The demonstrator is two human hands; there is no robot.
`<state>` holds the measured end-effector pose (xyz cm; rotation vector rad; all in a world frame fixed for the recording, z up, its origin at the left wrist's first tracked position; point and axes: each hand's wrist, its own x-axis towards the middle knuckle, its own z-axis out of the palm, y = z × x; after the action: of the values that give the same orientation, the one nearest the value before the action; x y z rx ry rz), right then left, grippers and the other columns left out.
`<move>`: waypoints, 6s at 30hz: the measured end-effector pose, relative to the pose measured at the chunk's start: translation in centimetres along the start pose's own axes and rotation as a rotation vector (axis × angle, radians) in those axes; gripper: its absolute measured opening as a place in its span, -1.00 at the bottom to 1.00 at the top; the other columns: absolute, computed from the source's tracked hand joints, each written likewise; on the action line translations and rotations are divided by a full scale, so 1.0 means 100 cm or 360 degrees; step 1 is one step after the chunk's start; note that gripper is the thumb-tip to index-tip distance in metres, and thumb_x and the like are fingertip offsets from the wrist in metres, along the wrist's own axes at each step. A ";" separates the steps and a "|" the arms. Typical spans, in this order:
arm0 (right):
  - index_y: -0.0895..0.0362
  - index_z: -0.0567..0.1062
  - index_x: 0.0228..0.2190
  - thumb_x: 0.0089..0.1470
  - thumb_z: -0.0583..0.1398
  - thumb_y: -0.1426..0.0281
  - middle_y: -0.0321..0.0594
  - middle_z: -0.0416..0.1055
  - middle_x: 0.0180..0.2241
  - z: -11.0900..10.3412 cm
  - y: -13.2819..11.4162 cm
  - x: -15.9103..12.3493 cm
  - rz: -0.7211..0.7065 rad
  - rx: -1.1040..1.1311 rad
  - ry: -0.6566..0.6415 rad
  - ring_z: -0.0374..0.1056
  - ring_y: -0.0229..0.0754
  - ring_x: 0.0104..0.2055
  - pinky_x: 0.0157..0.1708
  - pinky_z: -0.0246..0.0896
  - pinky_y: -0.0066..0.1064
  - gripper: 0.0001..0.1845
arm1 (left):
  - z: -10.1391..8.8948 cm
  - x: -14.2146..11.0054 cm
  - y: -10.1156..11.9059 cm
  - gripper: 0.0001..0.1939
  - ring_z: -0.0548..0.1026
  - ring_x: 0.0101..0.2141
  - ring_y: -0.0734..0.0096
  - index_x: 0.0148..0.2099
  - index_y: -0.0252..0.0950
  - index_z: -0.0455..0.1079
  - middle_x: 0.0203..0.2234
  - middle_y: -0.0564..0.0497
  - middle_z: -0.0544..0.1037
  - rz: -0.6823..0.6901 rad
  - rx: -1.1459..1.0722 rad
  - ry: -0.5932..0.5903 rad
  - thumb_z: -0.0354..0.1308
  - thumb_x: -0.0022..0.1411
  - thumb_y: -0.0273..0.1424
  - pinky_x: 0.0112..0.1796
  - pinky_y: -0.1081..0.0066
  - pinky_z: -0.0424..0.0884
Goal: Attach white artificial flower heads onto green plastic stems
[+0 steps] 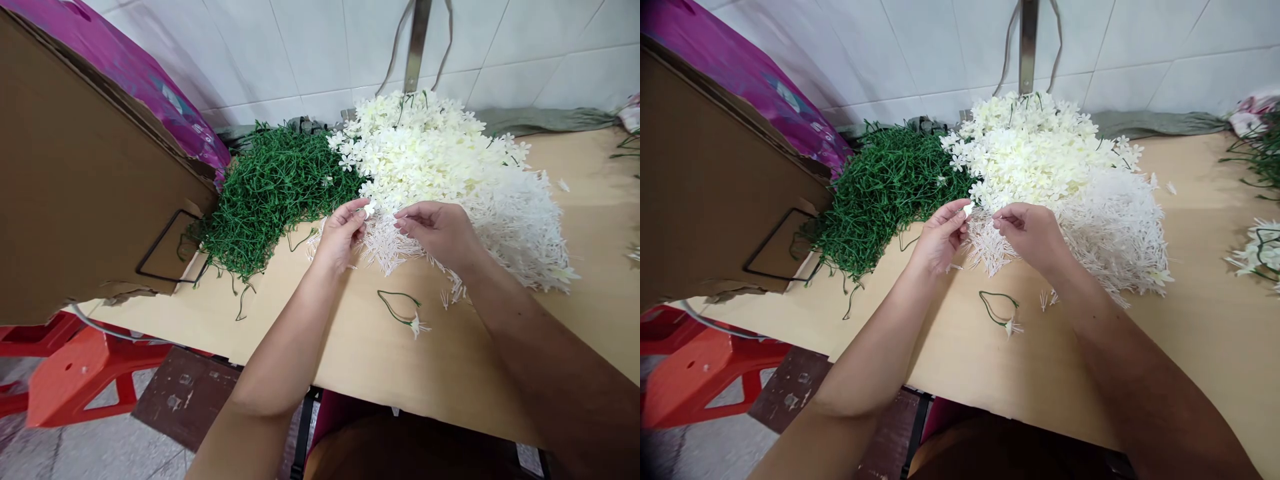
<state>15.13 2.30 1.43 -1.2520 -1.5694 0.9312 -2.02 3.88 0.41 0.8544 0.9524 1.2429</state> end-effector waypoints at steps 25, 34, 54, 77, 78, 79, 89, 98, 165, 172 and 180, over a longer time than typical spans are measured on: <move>0.07 0.41 -0.51 -0.03 0.18 0.49 -0.20 0.47 -0.34 0.022 0.012 -0.004 -0.0893 -0.0342 0.0622 0.43 -0.14 -0.23 -0.17 0.34 -0.22 -0.91 | 0.015 -0.015 -0.008 -0.92 0.35 -0.64 0.69 -0.36 -0.35 0.28 -0.61 0.10 0.45 -0.0657 -0.0656 -0.0217 0.10 0.13 -0.60 -0.55 0.64 0.22; 0.05 0.37 -0.51 -0.02 0.17 0.50 -0.19 0.48 -0.34 0.024 0.014 -0.004 -0.0978 -0.0473 0.0637 0.43 -0.14 -0.24 -0.18 0.36 -0.21 -0.89 | 0.014 -0.014 -0.009 -0.90 0.36 -0.64 0.68 -0.34 -0.34 0.28 -0.63 0.11 0.46 -0.0605 -0.0521 -0.0214 0.15 0.10 -0.58 -0.54 0.62 0.23; 0.13 0.42 -0.47 -0.03 0.19 0.40 -0.23 0.48 -0.41 0.021 0.012 -0.006 -0.0418 -0.0053 0.0184 0.42 -0.20 -0.38 -0.29 0.38 -0.25 -0.95 | 0.013 -0.013 -0.009 -0.81 0.35 -0.60 0.68 -0.45 -0.37 0.38 -0.63 0.10 0.47 -0.0341 0.0161 -0.0322 0.33 -0.04 -0.39 -0.48 0.59 0.25; 0.12 0.39 -0.42 -0.12 0.28 0.42 -0.39 0.31 -0.55 0.017 0.010 -0.001 -0.0247 0.0301 0.0110 0.23 -0.36 -0.54 -0.51 0.16 -0.44 -0.83 | 0.010 -0.013 -0.013 -0.90 0.25 -0.51 0.62 -0.43 -0.32 0.38 -0.59 0.15 0.35 0.0361 0.0431 -0.0187 0.24 0.02 -0.55 -0.42 0.55 0.16; 0.12 0.39 -0.38 -0.13 0.30 0.40 -0.40 0.30 -0.54 0.017 0.010 0.000 -0.0222 0.0353 0.0061 0.23 -0.36 -0.53 -0.52 0.16 -0.45 -0.79 | 0.010 -0.014 -0.012 -0.91 0.24 -0.51 0.61 -0.43 -0.31 0.38 -0.60 0.15 0.34 0.0374 0.0444 -0.0201 0.24 0.02 -0.55 -0.42 0.55 0.15; 0.12 0.40 -0.35 -0.13 0.31 0.37 -0.40 0.31 -0.54 0.016 0.010 0.000 -0.0194 0.0394 0.0007 0.23 -0.37 -0.53 -0.53 0.16 -0.46 -0.75 | 0.010 -0.014 -0.012 -0.91 0.23 -0.51 0.61 -0.43 -0.31 0.37 -0.60 0.15 0.33 0.0383 0.0460 -0.0211 0.23 0.03 -0.55 -0.43 0.55 0.14; 0.15 0.40 -0.51 -0.14 0.34 0.26 -0.42 0.25 -0.63 0.002 0.001 0.001 -0.0158 0.0336 -0.0040 0.10 -0.42 -0.61 -0.62 0.01 -0.50 -0.73 | 0.009 -0.015 -0.014 -0.91 0.27 -0.51 0.60 -0.42 -0.31 0.38 -0.57 0.12 0.37 0.0344 0.0649 -0.0380 0.24 0.03 -0.45 -0.42 0.53 0.18; 0.11 0.37 -0.50 -0.07 0.28 0.38 -0.37 0.27 -0.61 -0.014 -0.002 0.007 -0.0286 0.0303 0.0128 0.17 -0.37 -0.57 -0.58 0.13 -0.46 -0.85 | 0.014 -0.029 -0.011 -0.86 0.38 -0.38 0.41 -0.40 -0.25 0.50 -0.41 0.00 0.48 0.0570 0.1713 -0.1342 0.33 -0.06 -0.32 -0.32 0.40 0.22; 0.14 0.39 -0.55 -0.24 0.41 0.29 -0.33 0.36 -0.62 0.005 0.018 0.003 0.0155 0.0412 -0.0153 0.24 -0.34 -0.56 -0.53 0.11 -0.45 -0.68 | 0.003 0.002 -0.021 -0.89 0.30 -0.57 0.63 -0.47 -0.36 0.34 -0.64 0.15 0.38 0.0157 0.0758 -0.0285 0.23 0.02 -0.48 -0.45 0.52 0.22; 0.14 0.39 -0.55 -0.22 0.39 0.28 -0.33 0.36 -0.63 0.009 0.018 0.002 0.0178 0.0389 -0.0144 0.16 -0.37 -0.60 -0.59 0.02 -0.48 -0.70 | 0.001 0.002 -0.022 -0.85 0.27 -0.59 0.62 -0.48 -0.35 0.33 -0.65 0.15 0.37 0.0196 0.0834 -0.0264 0.25 0.02 -0.42 -0.48 0.52 0.20; 0.12 0.41 -0.57 -0.45 0.45 0.08 -0.33 0.43 -0.63 0.008 0.022 0.002 0.0349 0.0757 -0.0158 0.28 -0.35 -0.60 -0.60 0.13 -0.49 -0.51 | 0.005 0.001 -0.019 -0.69 0.40 -0.53 0.54 -0.49 -0.32 0.30 -0.64 0.10 0.43 0.0177 0.0582 -0.0379 0.28 0.01 -0.20 -0.37 0.46 0.33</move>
<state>14.99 2.90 -0.81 -1.0567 -1.1970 1.4290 -0.81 3.69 -1.19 1.3278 0.9618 1.0446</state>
